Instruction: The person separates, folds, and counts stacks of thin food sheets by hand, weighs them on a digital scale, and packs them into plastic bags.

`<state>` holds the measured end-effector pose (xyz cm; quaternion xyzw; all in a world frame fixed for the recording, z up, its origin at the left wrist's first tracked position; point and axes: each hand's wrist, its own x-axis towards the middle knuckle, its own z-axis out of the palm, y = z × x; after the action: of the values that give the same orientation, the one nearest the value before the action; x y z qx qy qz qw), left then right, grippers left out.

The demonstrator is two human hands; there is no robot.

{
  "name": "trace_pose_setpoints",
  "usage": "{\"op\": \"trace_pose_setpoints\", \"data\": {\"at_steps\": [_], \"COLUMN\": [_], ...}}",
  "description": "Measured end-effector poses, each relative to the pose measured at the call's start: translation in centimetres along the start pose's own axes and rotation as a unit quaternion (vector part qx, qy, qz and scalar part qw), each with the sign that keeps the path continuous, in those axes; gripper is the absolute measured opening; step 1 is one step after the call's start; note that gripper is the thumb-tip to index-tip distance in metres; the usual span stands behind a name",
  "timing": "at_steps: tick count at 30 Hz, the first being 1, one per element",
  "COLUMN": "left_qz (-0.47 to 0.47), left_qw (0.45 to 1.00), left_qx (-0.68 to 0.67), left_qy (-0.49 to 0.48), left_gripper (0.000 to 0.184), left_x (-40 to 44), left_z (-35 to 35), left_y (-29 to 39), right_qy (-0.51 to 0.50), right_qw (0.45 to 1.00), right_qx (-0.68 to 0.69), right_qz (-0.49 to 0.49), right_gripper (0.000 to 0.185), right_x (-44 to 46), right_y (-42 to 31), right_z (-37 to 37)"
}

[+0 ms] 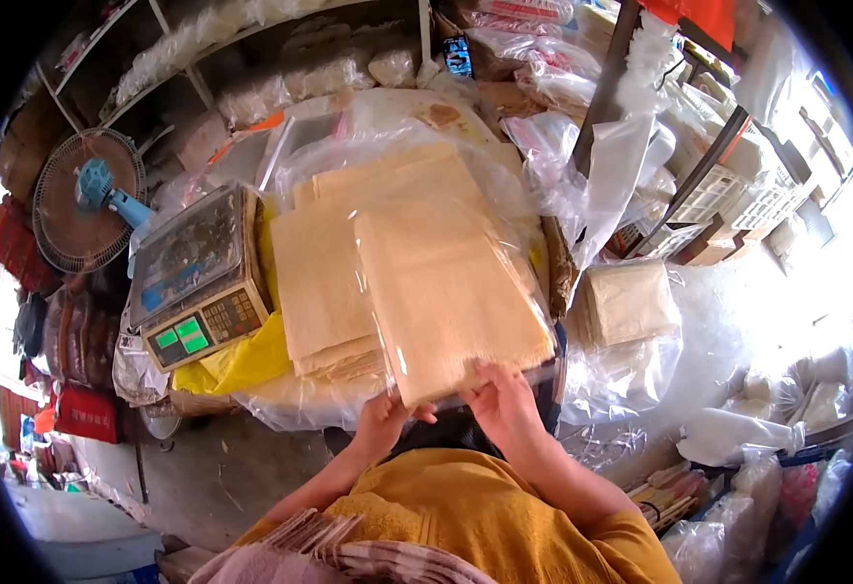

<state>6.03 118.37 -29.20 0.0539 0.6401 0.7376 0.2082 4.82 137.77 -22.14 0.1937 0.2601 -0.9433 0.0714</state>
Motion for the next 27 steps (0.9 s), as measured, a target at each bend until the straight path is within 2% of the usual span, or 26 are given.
{"op": "trace_pose_setpoints", "data": {"at_steps": [2,4,5,6,7,8,9,10,11,13,16,18,20,21,24,25,27], "left_qz": [-0.019,-0.021,-0.005,-0.018,-0.049,0.105,0.077,0.086,0.144,0.145,-0.035,-0.081,-0.144,-0.116,-0.151,-0.159,-0.091], "left_qw": [0.999,0.997,0.994,0.974,0.973,0.971,0.994,0.975,0.898,0.830,0.886,0.941,0.962,0.961,0.956,0.960,0.968], "left_qx": [-0.003,-0.038,0.010,0.156,0.149,0.195,0.040,0.007,0.178,0.306,0.225,0.076,-0.035,-0.098,-0.132,-0.125,0.002], "left_qy": [-0.040,-0.056,-0.113,-0.162,-0.171,-0.087,0.065,0.205,0.375,0.443,0.403,0.318,0.231,0.230,0.212,0.195,0.233], "left_gripper": [0.026,0.029,0.032,0.035,0.031,0.022,0.016,0.019,0.036,0.055,0.057,0.048,0.042,0.032,0.029,0.028,0.030], "left_x": [-0.8,-1.3,-0.9,-1.0,-1.1,-1.0,-0.2,1.0,2.6,6.3,8.5,9.3,10.3,10.7,11.6,11.5,11.5], "left_z": [-0.1,-0.5,-1.7,-2.5,-4.1,-6.1,-7.2,-10.2,-12.0,-16.1,-16.9,-18.7,-21.1,-21.1,-20.1,-19.1,-18.7], "left_y": [0.9,1.6,1.7,5.0,6.2,6.9,9.1,8.5,8.7,7.2,9.2,10.3,10.5,10.7,12.4,12.8,12.2], "right_qy": [-0.079,-0.022,-0.017,-0.014,-0.035,-0.050,-0.004,-0.022,-0.020,-0.022,-0.024,-0.020,-0.007,-0.002,-0.011,-0.011,-0.021], "right_qw": [0.996,0.999,0.999,0.999,0.999,0.999,0.999,0.999,0.999,0.999,0.999,0.999,1.000,1.000,1.000,1.000,0.999], "right_qx": [0.018,0.014,0.016,0.009,-0.001,-0.009,-0.027,-0.016,-0.010,-0.007,-0.010,-0.003,0.004,0.008,0.003,0.002,-0.034], "right_qz": [-0.024,-0.040,-0.037,-0.047,-0.028,-0.007,-0.034,-0.039,-0.037,-0.035,-0.030,-0.029,-0.018,-0.014,-0.005,-0.002,-0.016], "right_gripper": [0.013,0.014,0.017,0.020,0.021,0.023,0.023,0.025,0.027,0.028,0.028,0.029,0.030,0.030,0.031,0.028,0.027], "right_x": [4.0,5.4,5.2,4.8,5.5,5.8,5.1,5.1,5.0,5.2,5.5,5.6,5.6,5.7,6.1,6.2,5.6], "right_y": [0.7,0.3,0.1,0.2,-0.3,-0.5,-0.8,-0.9,-1.0,-1.2,-1.4,-1.5,-1.5,-1.5,-1.7,-1.7,-2.0], "right_z": [-1.9,0.0,0.7,0.7,-1.4,-3.6,-2.2,-2.3,-2.1,-2.2,-2.7,-2.6,-2.8,-3.0,-3.8,-4.1,-2.8]}}
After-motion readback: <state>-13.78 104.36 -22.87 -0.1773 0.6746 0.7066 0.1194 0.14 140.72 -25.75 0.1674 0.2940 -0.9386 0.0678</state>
